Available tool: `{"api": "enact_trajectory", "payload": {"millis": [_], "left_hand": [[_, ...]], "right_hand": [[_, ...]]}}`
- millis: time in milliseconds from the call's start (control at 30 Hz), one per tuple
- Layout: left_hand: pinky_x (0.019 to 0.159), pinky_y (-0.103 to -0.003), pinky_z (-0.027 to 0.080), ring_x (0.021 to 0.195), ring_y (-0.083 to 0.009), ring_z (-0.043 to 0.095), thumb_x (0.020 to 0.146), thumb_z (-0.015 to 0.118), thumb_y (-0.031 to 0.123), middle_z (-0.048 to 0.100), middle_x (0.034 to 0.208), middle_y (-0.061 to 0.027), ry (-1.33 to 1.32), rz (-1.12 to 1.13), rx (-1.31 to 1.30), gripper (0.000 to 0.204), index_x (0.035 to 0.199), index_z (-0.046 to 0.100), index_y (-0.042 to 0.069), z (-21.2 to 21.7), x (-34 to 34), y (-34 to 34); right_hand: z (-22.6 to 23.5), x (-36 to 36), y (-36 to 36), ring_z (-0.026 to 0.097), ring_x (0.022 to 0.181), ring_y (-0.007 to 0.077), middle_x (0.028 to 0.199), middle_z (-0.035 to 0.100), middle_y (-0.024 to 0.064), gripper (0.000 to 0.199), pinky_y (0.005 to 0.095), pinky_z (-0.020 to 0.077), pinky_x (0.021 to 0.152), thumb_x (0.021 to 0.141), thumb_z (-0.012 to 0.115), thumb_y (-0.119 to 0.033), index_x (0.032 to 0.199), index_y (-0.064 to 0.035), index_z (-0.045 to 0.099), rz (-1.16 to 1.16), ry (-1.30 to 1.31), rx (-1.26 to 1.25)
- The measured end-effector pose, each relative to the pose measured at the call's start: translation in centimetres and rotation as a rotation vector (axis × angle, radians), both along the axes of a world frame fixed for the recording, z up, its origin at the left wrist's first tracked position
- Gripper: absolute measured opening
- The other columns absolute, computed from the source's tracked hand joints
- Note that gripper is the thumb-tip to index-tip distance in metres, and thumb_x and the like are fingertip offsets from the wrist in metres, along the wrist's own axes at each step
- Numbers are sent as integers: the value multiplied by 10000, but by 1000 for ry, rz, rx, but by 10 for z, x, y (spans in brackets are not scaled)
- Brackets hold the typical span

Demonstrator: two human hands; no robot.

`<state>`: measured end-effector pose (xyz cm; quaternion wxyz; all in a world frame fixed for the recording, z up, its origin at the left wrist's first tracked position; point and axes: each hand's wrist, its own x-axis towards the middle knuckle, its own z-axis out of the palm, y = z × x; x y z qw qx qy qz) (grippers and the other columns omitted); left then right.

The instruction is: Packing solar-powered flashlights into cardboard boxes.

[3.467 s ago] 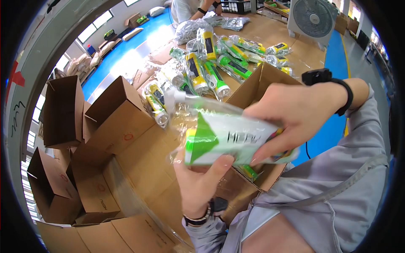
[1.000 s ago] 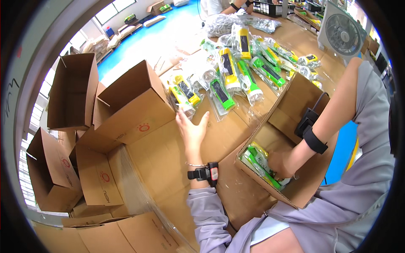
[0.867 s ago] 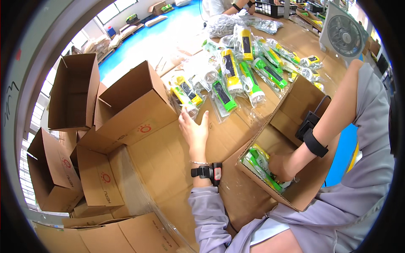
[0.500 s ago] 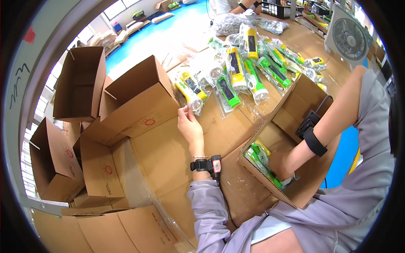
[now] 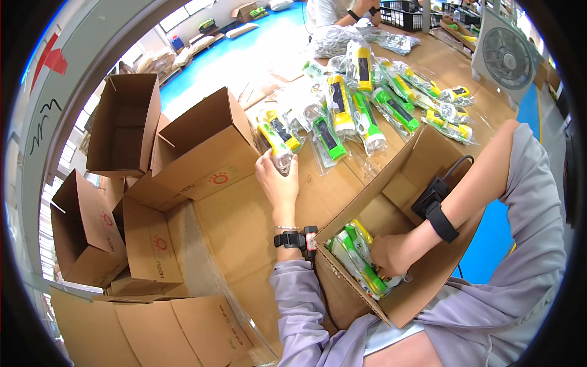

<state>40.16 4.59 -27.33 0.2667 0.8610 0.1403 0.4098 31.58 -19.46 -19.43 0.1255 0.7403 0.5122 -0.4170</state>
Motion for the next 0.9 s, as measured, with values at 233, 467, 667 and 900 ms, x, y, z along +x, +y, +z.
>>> {"api": "enact_trajectory", "payload": {"millis": [233,467,667,900], "left_hand": [[875,-373,472,1054,-312,587,894,612,173,591,1153,-187,-47,-116,-100,252,1080,653,8,-13,4,13],[865,-356,474,970,-281,614,937,544,141,633,1062,-157,-223,-147,-188,210,1012,633,-33,-9,5,15],[866,-356,519,995,-233,621,948,553,176,632,1075,-196,-602,-451,-868,243,1058,565,-40,51,-24,21],[1055,-478,369,1281,-300,424,907,578,275,428,1382,-217,-763,-886,-1011,461,1268,451,18,109,-99,32]], "right_hand": [[-9,5,1,640,815,416,775,645,264,460,436,515,780,844,583,-364,815,86,672,111,85,35],[-9,12,-3,649,828,376,847,673,209,378,412,511,754,796,618,-329,864,36,692,59,110,26],[96,47,1,621,779,413,789,635,262,422,456,505,697,884,567,-325,804,82,644,311,202,33],[187,106,32,630,785,306,902,639,120,577,374,516,691,703,801,-256,1179,-41,556,400,-327,1616]]}}
